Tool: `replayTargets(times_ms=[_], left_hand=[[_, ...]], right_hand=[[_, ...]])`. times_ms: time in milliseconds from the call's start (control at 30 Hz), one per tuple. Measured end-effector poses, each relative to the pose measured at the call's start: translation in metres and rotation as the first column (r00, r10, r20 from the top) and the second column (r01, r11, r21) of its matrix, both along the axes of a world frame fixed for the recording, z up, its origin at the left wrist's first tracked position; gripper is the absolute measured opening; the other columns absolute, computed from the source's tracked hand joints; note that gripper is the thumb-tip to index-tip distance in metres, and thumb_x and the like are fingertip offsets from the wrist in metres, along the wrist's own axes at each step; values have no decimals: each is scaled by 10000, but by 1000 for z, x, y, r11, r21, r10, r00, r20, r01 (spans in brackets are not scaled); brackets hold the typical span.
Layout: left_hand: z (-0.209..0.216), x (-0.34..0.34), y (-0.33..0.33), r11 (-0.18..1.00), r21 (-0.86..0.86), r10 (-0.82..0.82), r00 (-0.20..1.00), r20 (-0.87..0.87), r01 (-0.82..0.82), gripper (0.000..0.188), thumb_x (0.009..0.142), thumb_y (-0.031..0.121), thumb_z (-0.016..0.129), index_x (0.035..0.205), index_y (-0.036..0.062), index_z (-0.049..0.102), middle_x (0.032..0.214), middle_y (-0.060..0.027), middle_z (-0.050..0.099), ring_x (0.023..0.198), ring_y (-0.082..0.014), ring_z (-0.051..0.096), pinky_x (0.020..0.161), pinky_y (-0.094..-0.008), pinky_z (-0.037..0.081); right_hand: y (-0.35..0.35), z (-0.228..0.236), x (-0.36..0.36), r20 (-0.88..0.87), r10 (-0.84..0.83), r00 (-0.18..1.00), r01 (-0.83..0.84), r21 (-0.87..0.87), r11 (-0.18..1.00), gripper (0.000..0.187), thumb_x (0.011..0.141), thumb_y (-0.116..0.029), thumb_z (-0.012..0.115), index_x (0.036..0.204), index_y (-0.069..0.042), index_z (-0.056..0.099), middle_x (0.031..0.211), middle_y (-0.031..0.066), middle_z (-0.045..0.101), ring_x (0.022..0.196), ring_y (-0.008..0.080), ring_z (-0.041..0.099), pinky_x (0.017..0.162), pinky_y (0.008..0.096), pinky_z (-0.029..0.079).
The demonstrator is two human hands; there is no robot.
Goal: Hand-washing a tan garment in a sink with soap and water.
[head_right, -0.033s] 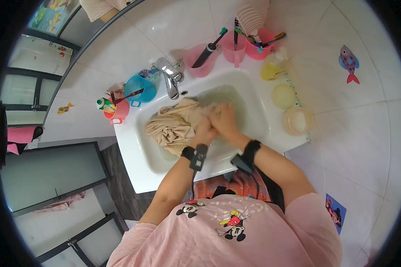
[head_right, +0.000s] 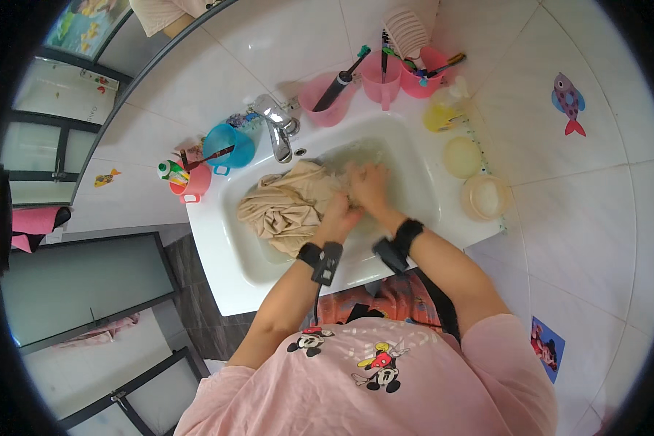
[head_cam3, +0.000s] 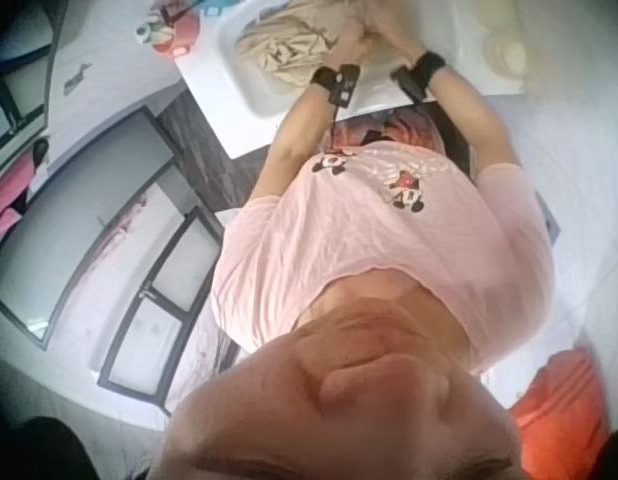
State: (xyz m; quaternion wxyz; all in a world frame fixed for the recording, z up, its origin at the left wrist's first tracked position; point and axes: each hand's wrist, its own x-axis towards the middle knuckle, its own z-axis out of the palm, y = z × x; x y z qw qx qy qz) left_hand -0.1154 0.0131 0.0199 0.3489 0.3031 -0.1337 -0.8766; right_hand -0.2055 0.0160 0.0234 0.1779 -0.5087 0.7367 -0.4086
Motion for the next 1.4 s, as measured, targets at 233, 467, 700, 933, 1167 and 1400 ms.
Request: replayTargets(times_ms=[233, 467, 700, 933, 1167, 1400], left_hand=[[6, 29, 3, 997, -33, 76, 992, 99, -73, 256, 874, 106, 395, 1113, 51, 471, 1089, -94, 524, 988, -192, 519, 851, -304, 433], [27, 0, 0, 985, 136, 107, 994, -1, -105, 329, 909, 255, 379, 1151, 44, 451, 1146, -85, 510, 1055, -225, 487, 923, -339, 381], [35, 33, -9, 994, 88, 77, 987, -142, -65, 340, 912, 253, 384, 1186, 58, 431, 1143, -59, 501, 1082, -191, 449, 966, -324, 314], [6, 9, -2, 997, 80, -30, 994, 106, 22, 391, 891, 308, 427, 1195, 61, 422, 1210, -51, 469, 1130, -199, 407, 989, -337, 267], [-67, 28, -23, 982, 185, -90, 951, 294, 36, 403, 874, 335, 448, 1178, 70, 442, 1204, -54, 473, 1079, -211, 444, 943, -386, 320], [-25, 15, -21, 937, 350, -96, 965, 243, 6, 362, 856, 308, 475, 1126, 67, 480, 1092, -68, 536, 1007, -221, 497, 895, -363, 374]], right_hand=[[15, 41, 36, 146, 43, 988, -37, -40, 999, 314, 847, -287, 481, 927, 8, 552, 825, 182, 580, 773, 293, 557, 697, 348, 431], [-25, 35, -13, 551, -121, 826, -151, 423, 893, 224, 835, -182, 473, 944, -2, 548, 1020, 195, 540, 873, 295, 538, 747, 354, 417], [7, 22, 29, 250, 103, 963, -73, -125, 989, 246, 840, -208, 457, 918, 8, 547, 964, 200, 549, 882, 326, 523, 788, 407, 387], [-6, -30, -24, 44, 86, 995, -94, 219, 971, 369, 849, -273, 439, 1130, -37, 484, 1099, 204, 486, 1054, 379, 414, 846, 500, 338], [36, -55, -27, -401, 734, 547, -440, 608, 660, 485, 781, -195, 530, 1227, -62, 395, 1307, 225, 301, 1185, 397, 301, 867, 469, 381], [9, -60, -37, 128, 541, 831, -540, 420, 730, 252, 756, -128, 475, 982, -49, 555, 993, 144, 562, 907, 243, 549, 672, 328, 458]])
